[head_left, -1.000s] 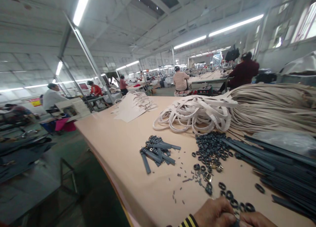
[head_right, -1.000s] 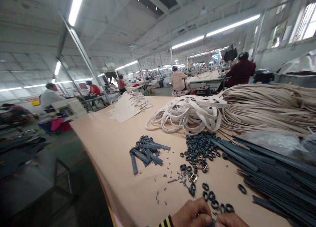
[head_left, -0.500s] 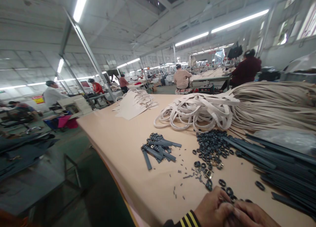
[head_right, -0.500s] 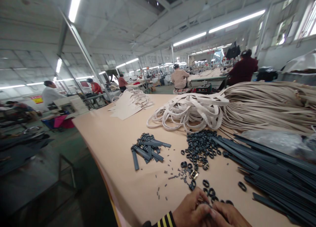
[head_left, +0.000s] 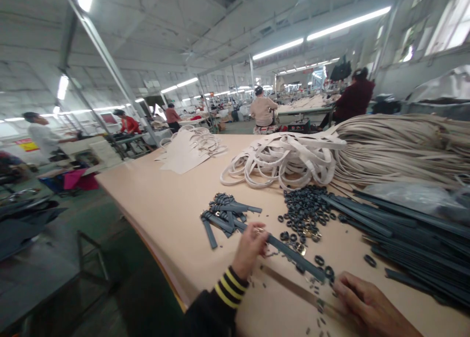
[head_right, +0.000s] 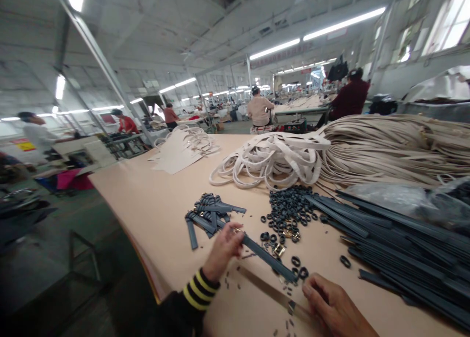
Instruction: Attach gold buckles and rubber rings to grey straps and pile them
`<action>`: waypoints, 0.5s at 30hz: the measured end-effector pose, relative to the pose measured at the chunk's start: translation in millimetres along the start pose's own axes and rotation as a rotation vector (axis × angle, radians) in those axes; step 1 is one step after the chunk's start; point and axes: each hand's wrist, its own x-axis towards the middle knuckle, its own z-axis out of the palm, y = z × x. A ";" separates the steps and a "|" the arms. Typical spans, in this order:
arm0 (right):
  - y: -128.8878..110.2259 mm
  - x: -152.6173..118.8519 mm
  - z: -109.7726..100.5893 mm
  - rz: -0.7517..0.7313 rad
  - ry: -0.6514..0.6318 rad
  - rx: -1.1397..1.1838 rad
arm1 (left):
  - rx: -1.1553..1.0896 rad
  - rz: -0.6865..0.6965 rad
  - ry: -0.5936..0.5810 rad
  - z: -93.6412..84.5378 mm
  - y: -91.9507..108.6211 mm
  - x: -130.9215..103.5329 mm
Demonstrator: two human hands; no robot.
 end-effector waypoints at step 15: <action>21.1 0.5 -64.8 0.048 0.713 -0.578 | 1.303 -0.014 0.494 -183.0 12.0 121.5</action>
